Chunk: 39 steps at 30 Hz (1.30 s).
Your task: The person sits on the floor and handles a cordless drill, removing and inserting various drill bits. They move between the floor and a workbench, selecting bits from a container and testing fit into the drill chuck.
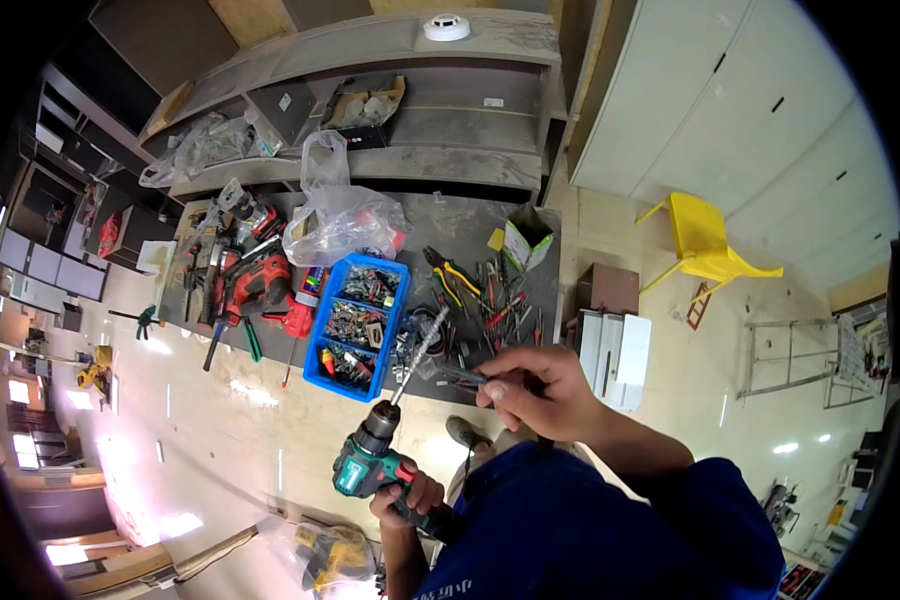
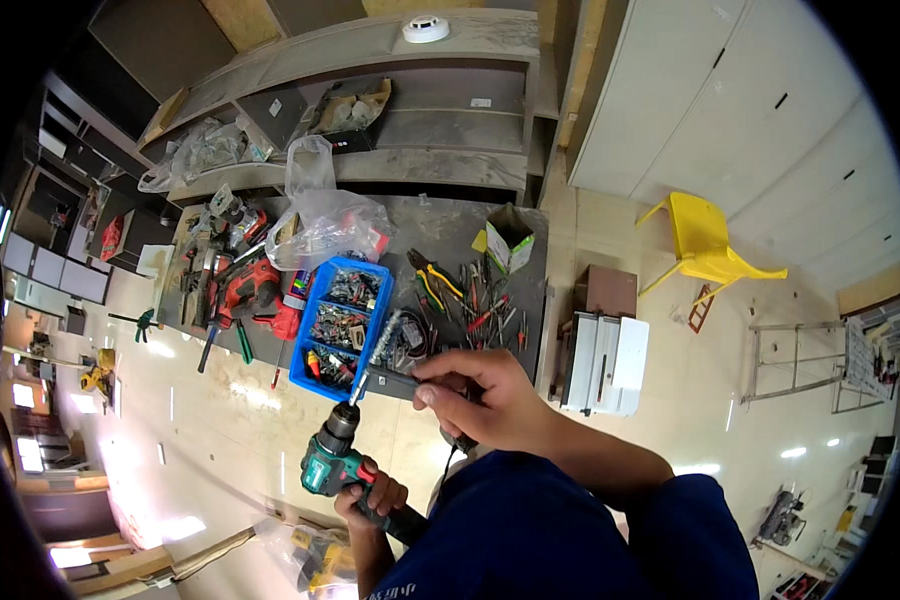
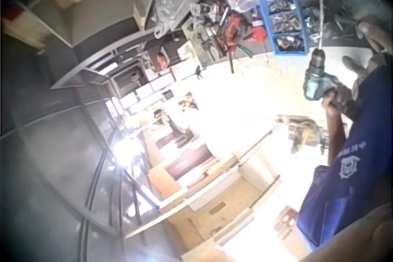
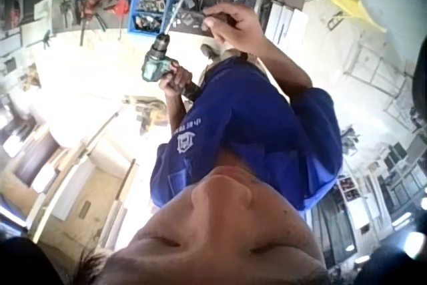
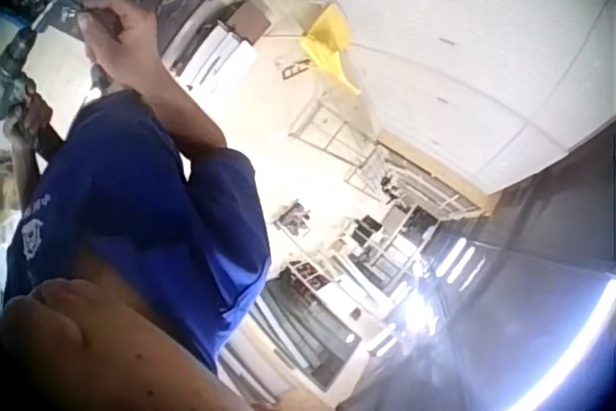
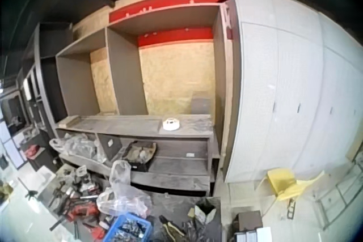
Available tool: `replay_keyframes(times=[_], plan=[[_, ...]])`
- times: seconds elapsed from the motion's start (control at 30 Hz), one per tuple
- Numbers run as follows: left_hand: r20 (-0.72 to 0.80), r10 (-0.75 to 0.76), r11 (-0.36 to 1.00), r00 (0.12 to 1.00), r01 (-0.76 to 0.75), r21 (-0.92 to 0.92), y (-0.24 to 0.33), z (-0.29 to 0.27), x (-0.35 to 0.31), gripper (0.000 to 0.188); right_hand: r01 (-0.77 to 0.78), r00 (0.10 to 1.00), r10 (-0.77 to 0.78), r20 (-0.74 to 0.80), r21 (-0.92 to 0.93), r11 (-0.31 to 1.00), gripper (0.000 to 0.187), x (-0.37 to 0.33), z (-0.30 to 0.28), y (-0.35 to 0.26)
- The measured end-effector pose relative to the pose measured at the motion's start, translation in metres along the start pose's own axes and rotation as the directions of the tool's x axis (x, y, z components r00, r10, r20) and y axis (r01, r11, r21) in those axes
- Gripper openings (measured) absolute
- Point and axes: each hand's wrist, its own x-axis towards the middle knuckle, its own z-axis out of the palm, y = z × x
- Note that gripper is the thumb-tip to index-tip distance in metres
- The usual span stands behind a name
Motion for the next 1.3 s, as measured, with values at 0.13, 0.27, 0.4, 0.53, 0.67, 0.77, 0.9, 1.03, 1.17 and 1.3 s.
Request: replay_keyframes(times=[0.13, 0.27, 0.4, 0.53, 0.67, 0.77, 0.9, 1.03, 1.17, 1.3], plan=[[0.047, 0.059, 0.992, 0.997, -0.063, 0.105, 0.004, 0.024, 0.003, 0.039, 0.073, 0.997, -0.075, 0.036, 0.064, 0.995, 0.022, -0.017, 0.008, -0.016], [0.083, 0.106, 0.989, 0.991, -0.114, 0.096, 0.004, 0.032, 0.006, 0.040, 0.176, 0.979, -0.184, 0.085, 0.099, 0.979, 0.021, -0.031, 0.010, -0.014], [0.104, 0.143, 0.984, 0.984, -0.153, 0.094, -0.001, 0.037, 0.007, 0.040, 0.175, 0.978, -0.187, 0.095, 0.120, 0.977, 0.023, -0.040, 0.007, -0.018], [0.122, 0.150, 0.983, 0.981, -0.161, 0.090, 0.002, 0.042, 0.011, 0.040, 0.158, 0.981, -0.170, 0.096, 0.121, 0.980, 0.029, -0.040, 0.010, -0.032], [0.117, 0.151, 0.983, 0.982, -0.162, 0.088, 0.003, 0.045, 0.011, 0.039, 0.178, 0.976, -0.200, 0.091, 0.212, 0.961, 0.030, -0.042, 0.011, -0.030], [0.104, 0.151, 0.983, 0.983, -0.160, 0.087, 0.002, 0.045, 0.011, 0.038, 0.183, 0.974, -0.209, 0.091, 0.237, 0.954, 0.030, -0.041, 0.010, -0.030], [0.102, 0.151, 0.983, 0.983, -0.160, 0.088, 0.000, 0.044, 0.011, 0.038, 0.185, 0.973, -0.213, 0.088, 0.253, 0.950, 0.031, -0.040, 0.009, -0.027], [0.098, 0.152, 0.984, 0.984, -0.159, 0.078, -0.001, 0.044, 0.011, 0.039, 0.178, 0.975, -0.201, 0.096, 0.210, 0.961, 0.035, -0.039, 0.008, -0.029], [0.107, 0.148, 0.984, 0.983, -0.157, 0.087, -0.001, 0.043, 0.010, 0.039, 0.182, 0.974, -0.205, 0.098, 0.204, 0.962, 0.034, -0.040, 0.009, -0.030], [0.083, 0.151, 0.981, 0.985, -0.160, 0.109, -0.003, 0.044, 0.009, 0.038, 0.187, 0.972, -0.213, 0.103, 0.215, 0.959, 0.034, -0.043, 0.008, -0.030]])
